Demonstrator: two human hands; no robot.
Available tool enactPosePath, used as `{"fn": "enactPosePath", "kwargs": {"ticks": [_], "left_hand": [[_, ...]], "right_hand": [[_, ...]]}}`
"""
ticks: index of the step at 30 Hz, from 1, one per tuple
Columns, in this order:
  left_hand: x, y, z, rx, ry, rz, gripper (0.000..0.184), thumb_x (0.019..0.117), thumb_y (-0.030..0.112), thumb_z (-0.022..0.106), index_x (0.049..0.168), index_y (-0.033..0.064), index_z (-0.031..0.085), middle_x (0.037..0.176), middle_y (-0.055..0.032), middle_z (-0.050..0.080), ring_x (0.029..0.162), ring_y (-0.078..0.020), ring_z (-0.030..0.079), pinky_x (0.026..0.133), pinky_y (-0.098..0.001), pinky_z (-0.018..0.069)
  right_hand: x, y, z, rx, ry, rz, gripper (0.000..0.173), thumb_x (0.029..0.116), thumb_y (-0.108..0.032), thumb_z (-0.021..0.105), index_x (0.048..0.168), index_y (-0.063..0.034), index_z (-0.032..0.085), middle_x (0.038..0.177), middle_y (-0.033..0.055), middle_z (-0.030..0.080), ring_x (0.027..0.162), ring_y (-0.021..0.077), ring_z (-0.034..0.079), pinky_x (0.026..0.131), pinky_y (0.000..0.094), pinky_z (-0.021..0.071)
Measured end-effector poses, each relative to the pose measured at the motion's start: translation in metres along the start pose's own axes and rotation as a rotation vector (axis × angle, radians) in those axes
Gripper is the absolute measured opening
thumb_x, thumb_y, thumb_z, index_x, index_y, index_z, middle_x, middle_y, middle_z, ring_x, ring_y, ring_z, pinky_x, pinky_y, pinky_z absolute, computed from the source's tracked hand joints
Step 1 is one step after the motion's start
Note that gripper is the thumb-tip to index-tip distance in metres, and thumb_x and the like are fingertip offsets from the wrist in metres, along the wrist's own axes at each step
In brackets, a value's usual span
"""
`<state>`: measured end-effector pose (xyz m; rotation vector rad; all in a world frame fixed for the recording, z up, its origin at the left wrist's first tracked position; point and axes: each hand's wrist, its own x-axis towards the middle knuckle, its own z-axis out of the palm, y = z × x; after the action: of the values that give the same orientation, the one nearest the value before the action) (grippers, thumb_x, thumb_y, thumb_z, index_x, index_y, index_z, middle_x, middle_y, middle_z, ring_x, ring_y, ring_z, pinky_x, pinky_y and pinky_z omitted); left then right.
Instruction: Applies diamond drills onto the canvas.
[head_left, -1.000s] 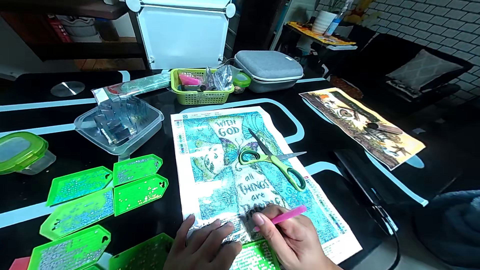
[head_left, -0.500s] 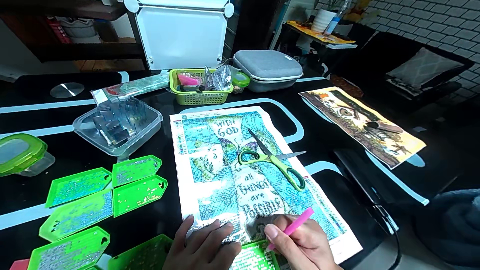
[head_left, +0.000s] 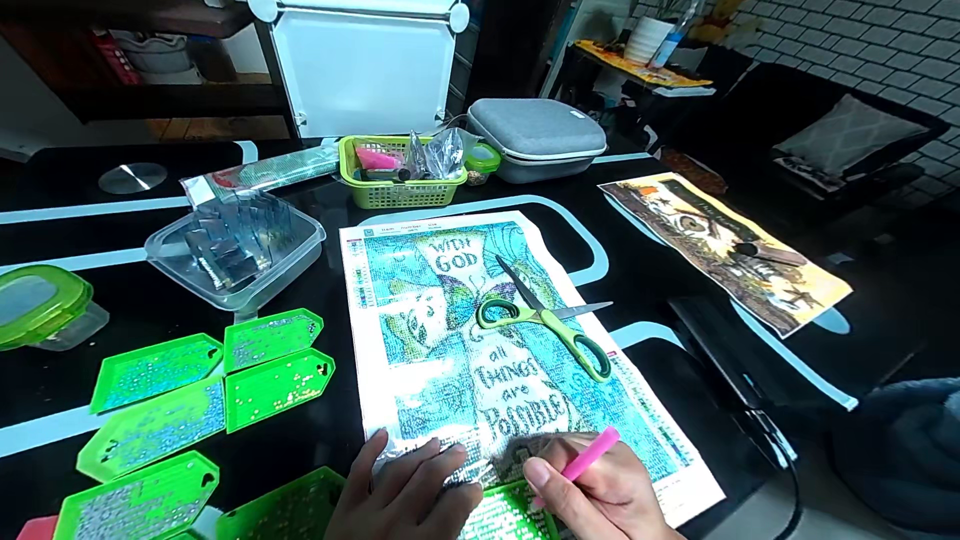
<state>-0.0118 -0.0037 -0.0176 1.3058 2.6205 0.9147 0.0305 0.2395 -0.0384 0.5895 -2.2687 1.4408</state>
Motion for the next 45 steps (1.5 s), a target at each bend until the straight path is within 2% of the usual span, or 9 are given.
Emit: {"fn": "enactPosePath", "kwargs": {"ticks": [5, 10, 19, 22, 25, 29, 45], "left_hand": [[-0.0002, -0.0007, 0.0010, -0.003, 0.006, 0.003, 0.043, 0.0878, 0.048, 0.075, 0.119, 0.0191, 0.075, 0.134, -0.0056, 0.069, 0.129, -0.0270, 0.061, 0.117, -0.0612, 0.0262], [-0.0003, -0.0005, 0.0009, 0.002, 0.006, 0.002, 0.043, 0.0879, 0.048, 0.075, 0.119, 0.0192, 0.075, 0.134, -0.0053, 0.069, 0.129, -0.0264, 0.061, 0.117, -0.0607, 0.0261], [-0.0004, -0.0009, 0.0006, 0.003, 0.007, 0.005, 0.042, 0.0882, 0.048, 0.075, 0.119, 0.0194, 0.075, 0.135, -0.0048, 0.069, 0.130, -0.0262, 0.061, 0.117, -0.0605, 0.0262], [0.0001, -0.0006, 0.0002, 0.002, 0.007, 0.008, 0.042, 0.0876, 0.047, 0.075, 0.119, 0.0191, 0.075, 0.134, -0.0051, 0.069, 0.129, -0.0264, 0.062, 0.117, -0.0604, 0.0260], [0.0001, -0.0002, 0.0006, 0.001, 0.012, 0.005, 0.042, 0.0874, 0.047, 0.076, 0.119, 0.0188, 0.075, 0.134, -0.0053, 0.069, 0.129, -0.0264, 0.062, 0.117, -0.0603, 0.0263], [0.0001, 0.0001, 0.0005, 0.002, 0.009, 0.002, 0.042, 0.0880, 0.047, 0.075, 0.119, 0.0187, 0.075, 0.135, -0.0053, 0.069, 0.129, -0.0262, 0.061, 0.117, -0.0601, 0.0257], [-0.0001, 0.0001, 0.0001, -0.002, 0.004, 0.000, 0.043, 0.0880, 0.048, 0.075, 0.119, 0.0187, 0.075, 0.135, -0.0053, 0.069, 0.130, -0.0269, 0.061, 0.117, -0.0611, 0.0260]], "right_hand": [[0.0006, 0.0004, -0.0003, -0.005, -0.005, -0.005, 0.035, 0.1086, -0.020, 0.051, 0.077, -0.0036, 0.055, 0.061, 0.0057, 0.054, 0.057, 0.0054, 0.057, 0.054, 0.0168, 0.0465], [0.0000, 0.0023, 0.0000, 0.069, 0.041, 0.046, 0.035, 0.1091, -0.021, 0.051, 0.079, -0.0034, 0.055, 0.062, 0.0035, 0.054, 0.056, 0.0004, 0.055, 0.053, 0.0135, 0.0450], [0.0010, 0.0009, 0.0002, 0.024, -0.003, 0.012, 0.035, 0.1082, -0.018, 0.051, 0.077, -0.0027, 0.055, 0.061, 0.0054, 0.054, 0.056, 0.0039, 0.055, 0.053, 0.0158, 0.0441], [0.0010, 0.0020, 0.0000, 0.095, 0.037, 0.053, 0.035, 0.1089, -0.020, 0.051, 0.079, -0.0029, 0.056, 0.062, 0.0031, 0.054, 0.056, -0.0003, 0.055, 0.053, 0.0129, 0.0447], [0.0030, 0.0051, 0.0030, 0.145, 0.121, 0.093, 0.030, 0.1098, -0.021, 0.051, 0.086, -0.0053, 0.060, 0.067, -0.0007, 0.060, 0.061, -0.0032, 0.059, 0.056, 0.0116, 0.0485], [0.0063, 0.0075, 0.0075, 0.069, 0.158, 0.113, 0.026, 0.1098, -0.022, 0.052, 0.092, -0.0057, 0.062, 0.071, -0.0014, 0.063, 0.064, -0.0028, 0.060, 0.058, 0.0125, 0.0510], [0.0056, 0.0083, 0.0088, -0.074, 0.085, 0.082, 0.029, 0.1091, -0.023, 0.053, 0.090, -0.0030, 0.062, 0.070, 0.0027, 0.061, 0.063, -0.0003, 0.060, 0.059, 0.0134, 0.0499]]}}
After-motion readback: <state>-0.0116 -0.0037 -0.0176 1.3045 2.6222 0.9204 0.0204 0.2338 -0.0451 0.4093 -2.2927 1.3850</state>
